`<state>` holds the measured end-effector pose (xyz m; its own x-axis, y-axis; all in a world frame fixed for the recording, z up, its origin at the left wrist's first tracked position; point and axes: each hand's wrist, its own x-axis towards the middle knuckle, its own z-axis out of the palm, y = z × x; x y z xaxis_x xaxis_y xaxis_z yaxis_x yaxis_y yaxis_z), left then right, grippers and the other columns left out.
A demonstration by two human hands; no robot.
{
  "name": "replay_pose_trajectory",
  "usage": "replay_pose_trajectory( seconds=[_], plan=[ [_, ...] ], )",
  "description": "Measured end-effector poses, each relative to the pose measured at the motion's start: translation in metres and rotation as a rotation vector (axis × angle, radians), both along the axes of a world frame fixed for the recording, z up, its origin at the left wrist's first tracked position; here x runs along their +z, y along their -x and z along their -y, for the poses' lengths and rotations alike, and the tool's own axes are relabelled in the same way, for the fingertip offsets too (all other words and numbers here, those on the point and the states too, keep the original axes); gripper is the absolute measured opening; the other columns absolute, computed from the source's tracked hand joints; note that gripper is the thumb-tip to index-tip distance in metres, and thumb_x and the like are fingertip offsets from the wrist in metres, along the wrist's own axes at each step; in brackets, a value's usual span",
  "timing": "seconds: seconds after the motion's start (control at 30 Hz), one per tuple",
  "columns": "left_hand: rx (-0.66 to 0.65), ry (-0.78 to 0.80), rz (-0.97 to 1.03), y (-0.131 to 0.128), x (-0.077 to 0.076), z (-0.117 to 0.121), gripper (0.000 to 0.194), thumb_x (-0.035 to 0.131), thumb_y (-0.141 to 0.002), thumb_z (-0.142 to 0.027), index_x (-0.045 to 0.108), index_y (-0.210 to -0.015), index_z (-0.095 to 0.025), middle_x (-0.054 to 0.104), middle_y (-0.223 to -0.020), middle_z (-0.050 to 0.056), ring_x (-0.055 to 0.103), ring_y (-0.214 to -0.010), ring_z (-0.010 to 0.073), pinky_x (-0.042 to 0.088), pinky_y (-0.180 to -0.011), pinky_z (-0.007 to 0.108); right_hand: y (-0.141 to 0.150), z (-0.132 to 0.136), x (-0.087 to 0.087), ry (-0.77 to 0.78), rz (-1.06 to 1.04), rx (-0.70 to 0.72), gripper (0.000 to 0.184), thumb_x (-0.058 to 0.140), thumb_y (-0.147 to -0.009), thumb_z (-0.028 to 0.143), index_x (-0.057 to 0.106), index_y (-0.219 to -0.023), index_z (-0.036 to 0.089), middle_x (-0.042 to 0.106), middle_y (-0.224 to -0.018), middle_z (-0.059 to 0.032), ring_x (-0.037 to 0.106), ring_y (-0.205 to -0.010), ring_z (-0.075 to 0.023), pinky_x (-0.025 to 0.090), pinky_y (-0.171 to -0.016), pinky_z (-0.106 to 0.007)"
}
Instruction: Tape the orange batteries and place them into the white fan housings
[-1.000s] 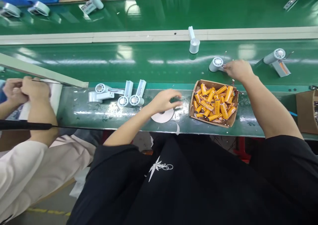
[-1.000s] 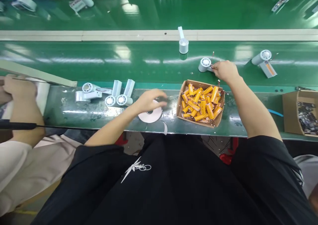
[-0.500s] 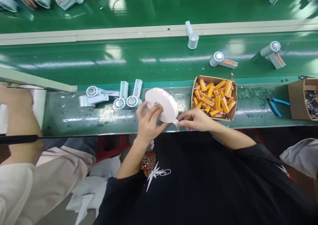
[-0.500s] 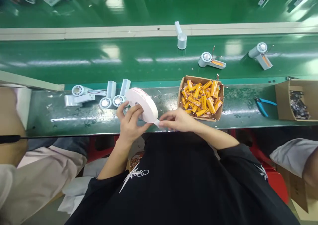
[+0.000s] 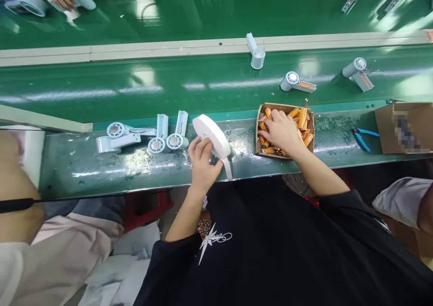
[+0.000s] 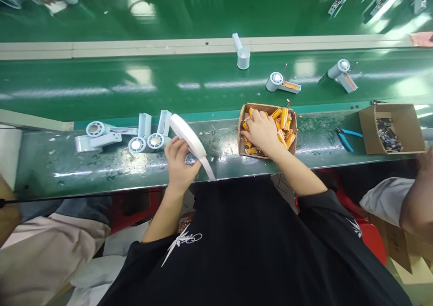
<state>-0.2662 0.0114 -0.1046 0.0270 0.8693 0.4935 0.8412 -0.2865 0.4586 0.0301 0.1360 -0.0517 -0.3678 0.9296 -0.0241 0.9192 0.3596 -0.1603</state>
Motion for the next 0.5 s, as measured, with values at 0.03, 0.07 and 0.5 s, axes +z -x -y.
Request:
replay_pose_trajectory(
  seconds=[0.03,0.07,0.5],
  plan=[
    [-0.02,-0.02,-0.016,-0.006,0.002,-0.001,0.058,0.074,-0.091,-0.018,0.058,-0.146,-0.028,0.069,-0.137,0.014,0.055,-0.146,0.0404,0.053,-0.121,0.067,-0.002,-0.006,-0.002,0.013,0.004,0.006,0.029,0.072,-0.102,0.04,0.085,-0.116,0.017,0.072,-0.134,-0.0232,0.063,-0.125,-0.0441,0.054,-0.1,-0.06],
    [-0.041,-0.026,-0.028,-0.011,0.003,-0.002,0.055,0.073,-0.091,-0.017,0.06,-0.143,-0.028,0.07,-0.136,0.013,0.056,-0.145,0.0402,0.052,-0.121,0.066,-0.005,-0.009,-0.003,0.025,-0.036,0.016,0.024,0.073,-0.101,0.037,0.086,-0.111,0.019,0.072,-0.135,-0.0215,0.062,-0.127,-0.0446,0.054,-0.103,-0.063],
    [-0.306,0.214,-0.181,-0.02,0.016,0.002,0.064,0.064,-0.09,-0.004,0.073,-0.148,-0.03,0.074,-0.137,0.013,0.047,-0.148,0.0406,0.056,-0.117,0.06,-0.023,0.034,0.032,0.541,-1.319,0.02,0.059,0.082,-0.094,0.064,0.059,-0.135,0.029,0.083,-0.107,-0.0046,0.083,-0.094,-0.024,0.069,-0.088,-0.042]
  ],
)
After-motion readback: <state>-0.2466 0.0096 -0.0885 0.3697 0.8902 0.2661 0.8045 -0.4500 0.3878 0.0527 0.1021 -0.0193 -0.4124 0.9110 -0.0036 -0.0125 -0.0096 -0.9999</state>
